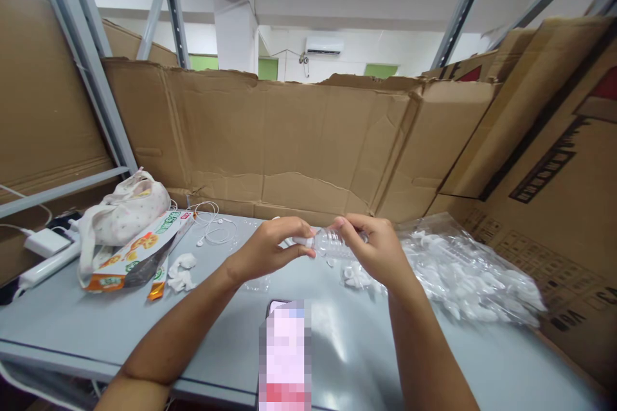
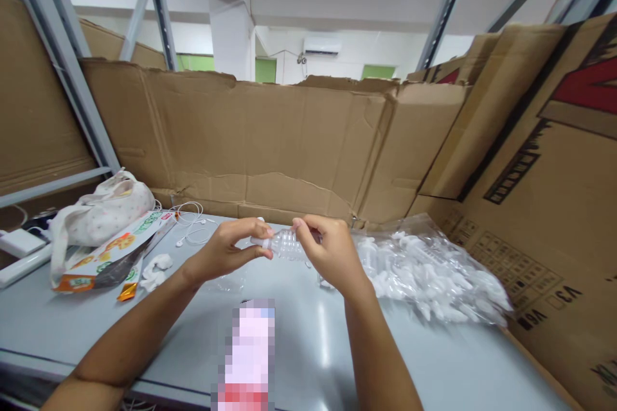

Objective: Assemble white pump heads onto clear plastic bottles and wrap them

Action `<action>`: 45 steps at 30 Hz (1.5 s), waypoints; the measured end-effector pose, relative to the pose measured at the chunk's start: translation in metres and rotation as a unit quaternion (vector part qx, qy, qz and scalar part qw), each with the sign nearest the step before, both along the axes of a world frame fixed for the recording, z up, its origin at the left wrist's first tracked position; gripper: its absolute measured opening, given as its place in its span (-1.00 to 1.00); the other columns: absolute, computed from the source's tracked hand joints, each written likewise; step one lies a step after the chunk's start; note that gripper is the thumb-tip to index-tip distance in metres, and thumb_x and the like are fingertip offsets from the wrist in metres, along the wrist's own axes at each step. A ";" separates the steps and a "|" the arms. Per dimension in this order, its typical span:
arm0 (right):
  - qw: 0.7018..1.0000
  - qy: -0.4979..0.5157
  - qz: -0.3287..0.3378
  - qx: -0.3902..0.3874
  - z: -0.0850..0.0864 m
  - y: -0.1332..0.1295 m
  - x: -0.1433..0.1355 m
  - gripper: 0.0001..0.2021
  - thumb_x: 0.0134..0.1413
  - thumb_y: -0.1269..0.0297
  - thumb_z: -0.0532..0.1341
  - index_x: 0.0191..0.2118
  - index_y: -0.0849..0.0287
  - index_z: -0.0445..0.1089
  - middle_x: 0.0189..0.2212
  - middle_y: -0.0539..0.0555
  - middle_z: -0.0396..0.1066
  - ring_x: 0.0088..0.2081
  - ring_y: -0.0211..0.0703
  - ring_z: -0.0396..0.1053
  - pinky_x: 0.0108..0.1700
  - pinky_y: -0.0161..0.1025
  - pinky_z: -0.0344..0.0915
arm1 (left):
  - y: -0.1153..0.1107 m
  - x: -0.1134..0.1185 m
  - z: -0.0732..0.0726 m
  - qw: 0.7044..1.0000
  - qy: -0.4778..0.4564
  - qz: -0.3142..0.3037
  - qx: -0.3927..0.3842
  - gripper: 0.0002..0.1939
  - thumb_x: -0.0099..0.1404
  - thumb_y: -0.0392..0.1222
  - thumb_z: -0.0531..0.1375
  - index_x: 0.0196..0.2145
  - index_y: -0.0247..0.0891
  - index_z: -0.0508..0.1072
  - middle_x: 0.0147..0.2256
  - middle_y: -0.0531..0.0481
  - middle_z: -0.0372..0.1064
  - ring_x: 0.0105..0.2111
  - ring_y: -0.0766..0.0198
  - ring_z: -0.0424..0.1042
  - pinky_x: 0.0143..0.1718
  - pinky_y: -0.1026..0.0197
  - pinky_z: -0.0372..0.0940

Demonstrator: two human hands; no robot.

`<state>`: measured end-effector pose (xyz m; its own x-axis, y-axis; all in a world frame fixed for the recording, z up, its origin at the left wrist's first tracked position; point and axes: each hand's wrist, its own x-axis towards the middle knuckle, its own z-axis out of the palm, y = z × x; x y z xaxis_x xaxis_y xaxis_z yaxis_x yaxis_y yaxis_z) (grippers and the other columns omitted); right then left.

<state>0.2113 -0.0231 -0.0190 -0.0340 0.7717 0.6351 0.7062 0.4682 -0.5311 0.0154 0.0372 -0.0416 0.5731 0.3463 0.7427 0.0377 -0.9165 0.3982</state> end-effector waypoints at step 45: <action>0.993 -0.087 0.082 0.022 -0.001 0.004 0.010 -0.60 0.17 0.13 0.17 0.12 0.00 0.26 0.12 0.13 0.28 0.06 -0.07 0.31 -0.18 -0.25 0.38 | 0.035 0.011 -0.019 0.970 0.144 0.092 -0.174 -0.82 0.33 -0.16 0.08 -0.20 -0.26 0.41 -0.25 -0.02 0.46 -0.28 0.23 0.42 -0.29 0.26 0.25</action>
